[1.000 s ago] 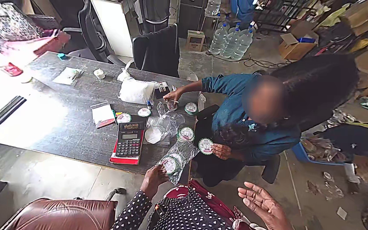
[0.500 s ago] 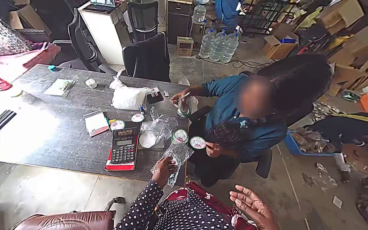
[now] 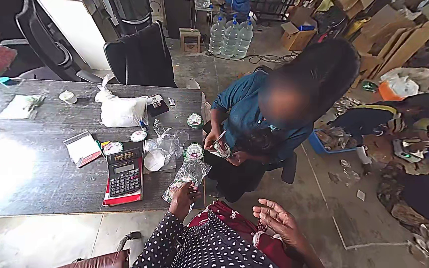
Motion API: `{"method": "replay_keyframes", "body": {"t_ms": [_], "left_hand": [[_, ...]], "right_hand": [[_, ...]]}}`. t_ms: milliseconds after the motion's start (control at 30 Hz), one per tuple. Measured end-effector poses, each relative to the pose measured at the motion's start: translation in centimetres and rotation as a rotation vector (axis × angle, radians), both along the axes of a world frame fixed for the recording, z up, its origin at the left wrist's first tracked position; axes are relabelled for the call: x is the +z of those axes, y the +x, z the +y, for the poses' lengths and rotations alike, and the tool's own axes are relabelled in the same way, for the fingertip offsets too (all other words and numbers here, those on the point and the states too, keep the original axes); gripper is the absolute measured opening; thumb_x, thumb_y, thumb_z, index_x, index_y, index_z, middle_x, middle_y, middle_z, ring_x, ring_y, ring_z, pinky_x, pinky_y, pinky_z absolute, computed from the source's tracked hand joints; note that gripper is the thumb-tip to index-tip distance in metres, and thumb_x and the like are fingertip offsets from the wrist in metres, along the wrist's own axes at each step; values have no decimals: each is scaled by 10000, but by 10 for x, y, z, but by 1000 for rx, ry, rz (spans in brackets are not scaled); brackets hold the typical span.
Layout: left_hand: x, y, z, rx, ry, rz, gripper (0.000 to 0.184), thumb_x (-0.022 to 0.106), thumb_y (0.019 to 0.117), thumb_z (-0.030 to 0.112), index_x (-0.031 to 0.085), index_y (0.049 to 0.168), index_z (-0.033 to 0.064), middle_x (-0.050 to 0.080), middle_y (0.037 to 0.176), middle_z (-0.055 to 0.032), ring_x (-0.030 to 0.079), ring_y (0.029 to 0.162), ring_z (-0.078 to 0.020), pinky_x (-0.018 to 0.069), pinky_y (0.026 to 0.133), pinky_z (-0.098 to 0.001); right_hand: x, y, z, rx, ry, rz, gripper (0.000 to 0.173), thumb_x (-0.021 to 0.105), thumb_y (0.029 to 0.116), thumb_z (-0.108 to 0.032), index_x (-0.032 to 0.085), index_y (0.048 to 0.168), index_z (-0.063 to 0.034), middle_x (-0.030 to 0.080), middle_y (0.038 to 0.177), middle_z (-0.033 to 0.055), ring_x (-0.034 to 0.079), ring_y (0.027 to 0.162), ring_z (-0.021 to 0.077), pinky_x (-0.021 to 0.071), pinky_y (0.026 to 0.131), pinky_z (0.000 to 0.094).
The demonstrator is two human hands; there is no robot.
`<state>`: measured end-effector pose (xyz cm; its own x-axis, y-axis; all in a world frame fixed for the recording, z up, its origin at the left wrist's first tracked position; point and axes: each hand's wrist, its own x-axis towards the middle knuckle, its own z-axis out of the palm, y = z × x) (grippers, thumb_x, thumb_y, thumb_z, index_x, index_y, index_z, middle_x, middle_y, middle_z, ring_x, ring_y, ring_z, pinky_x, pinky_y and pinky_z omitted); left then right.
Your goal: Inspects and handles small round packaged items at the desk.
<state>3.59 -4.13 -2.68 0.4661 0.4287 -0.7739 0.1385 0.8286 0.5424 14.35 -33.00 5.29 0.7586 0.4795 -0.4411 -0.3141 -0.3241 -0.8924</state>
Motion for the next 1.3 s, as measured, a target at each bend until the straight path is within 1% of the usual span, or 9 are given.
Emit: {"method": "replay_keyframes", "body": {"t_ms": [167,300,433,733,833,900,967,1067,1300], "left_hand": [[4,9,-17,-100,-59,-92,279,431,1102,255,568,1114,12,674,850,-94,701,707,-214,619,689,-375],[7,23,-34,-206,-62,-162,470,393,1104,395,506,1288,-23,650,1065,-160,688,914,-275,586,832,-444],[6,41,-40,-215,-92,-198,698,275,1090,550,410,1412,-55,621,1189,-225,677,1002,-322,567,883,-469],[7,63,-39,-228,-54,-189,672,316,1097,518,385,1429,-62,605,1234,-238,676,1027,-310,566,893,-446],[5,67,-43,-177,-41,-244,645,325,1094,521,397,1452,-11,586,1286,-241,667,1056,-339,576,872,-461],[6,66,-46,-139,-55,-319,576,354,1103,448,342,1525,55,531,1397,-243,637,1135,-356,570,892,-472],[9,68,-52,-21,-50,-256,399,460,1095,245,458,1404,-7,622,1232,-250,697,999,-351,616,787,-462],[11,63,-58,53,-39,-192,300,419,1066,34,453,1350,-59,646,1144,-278,717,923,-371,627,729,-470],[32,28,-65,16,-203,-364,303,356,1079,9,431,1358,-83,645,1221,-311,704,1052,-437,615,861,-541]], "right_hand": [[2,-1,2,-25,-1,62,461,614,952,-13,487,1391,47,737,1111,128,738,962,174,610,835,295],[4,-1,2,-71,-11,135,445,593,986,-8,469,1411,33,729,1122,136,736,960,184,610,822,299],[4,-2,2,-152,-30,209,401,559,1028,-32,469,1416,15,720,1150,147,738,951,192,610,791,303],[2,-7,-8,-230,-31,239,384,552,1032,-27,475,1406,16,705,1166,155,730,948,187,600,781,297],[-2,-7,-11,-227,-32,245,394,559,1035,-49,475,1415,13,704,1181,154,729,965,192,602,794,305],[-4,-7,-12,-222,-35,240,397,561,1037,-57,473,1417,14,702,1178,152,730,965,187,605,793,302],[-4,-9,-11,-223,-36,243,398,563,1033,-45,475,1416,17,701,1177,157,730,962,191,603,790,301],[-3,-9,-11,-208,-37,238,397,560,1031,-37,474,1414,19,702,1177,151,729,964,182,602,793,293],[-3,-9,-8,-155,-57,236,394,543,1033,-28,464,1415,21,699,1176,143,725,976,181,601,799,293]]}}
